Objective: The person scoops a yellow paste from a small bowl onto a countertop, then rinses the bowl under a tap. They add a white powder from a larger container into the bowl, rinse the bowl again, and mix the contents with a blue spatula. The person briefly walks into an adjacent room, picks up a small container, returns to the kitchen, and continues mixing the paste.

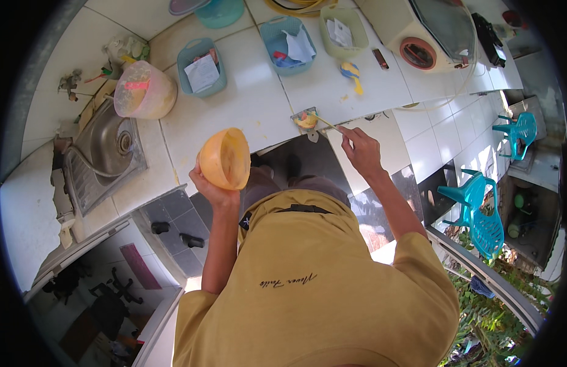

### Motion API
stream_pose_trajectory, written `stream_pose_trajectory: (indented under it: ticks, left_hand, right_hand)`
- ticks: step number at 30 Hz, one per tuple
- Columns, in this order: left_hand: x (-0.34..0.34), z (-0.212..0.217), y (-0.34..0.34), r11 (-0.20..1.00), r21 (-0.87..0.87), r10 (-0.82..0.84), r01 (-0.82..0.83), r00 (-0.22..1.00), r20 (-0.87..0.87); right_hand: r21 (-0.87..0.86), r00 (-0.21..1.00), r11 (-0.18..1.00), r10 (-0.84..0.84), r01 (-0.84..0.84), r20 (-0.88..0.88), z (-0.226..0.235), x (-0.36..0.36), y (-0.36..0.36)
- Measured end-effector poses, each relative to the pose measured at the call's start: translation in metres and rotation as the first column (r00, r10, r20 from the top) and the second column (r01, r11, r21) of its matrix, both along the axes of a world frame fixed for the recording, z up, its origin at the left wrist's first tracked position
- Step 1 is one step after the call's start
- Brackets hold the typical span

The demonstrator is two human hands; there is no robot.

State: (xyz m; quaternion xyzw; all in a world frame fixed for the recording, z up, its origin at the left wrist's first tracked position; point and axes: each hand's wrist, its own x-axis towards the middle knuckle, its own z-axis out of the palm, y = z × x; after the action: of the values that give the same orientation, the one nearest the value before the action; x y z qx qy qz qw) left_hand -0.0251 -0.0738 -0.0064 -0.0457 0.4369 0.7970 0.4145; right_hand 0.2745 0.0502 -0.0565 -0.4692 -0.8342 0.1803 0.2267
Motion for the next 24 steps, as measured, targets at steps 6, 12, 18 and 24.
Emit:
stream_pose_trajectory:
  ticks: [6, 12, 18, 24]
  left_hand:
    - [0.001, 0.0, -0.002, 1.0, 0.005, -0.001, 0.001, 1.0, 0.015]
    - [0.0, -0.008, -0.003, 1.0, 0.02, -0.012, 0.011, 0.999, 0.043]
    - [0.002, -0.004, -0.004, 1.0, 0.014, -0.008, 0.007, 0.998, 0.067]
    - [0.002, -0.008, -0.008, 1.0, -0.01, 0.015, -0.015, 0.999, 0.041]
  right_hand:
    - [0.038, 1.0, 0.999, 0.012, -0.011, -0.027, 0.032, -0.003, 0.013]
    - [0.01, 0.983, 0.992, 0.125, -0.127, 0.132, 0.05, 0.003, 0.029]
    - [-0.01, 0.959, 0.977, 0.212, -0.214, 0.189, 0.047, -0.004, 0.034]
    - [-0.033, 0.941, 0.965, 0.26, -0.259, 0.216, 0.056, 0.006, 0.035]
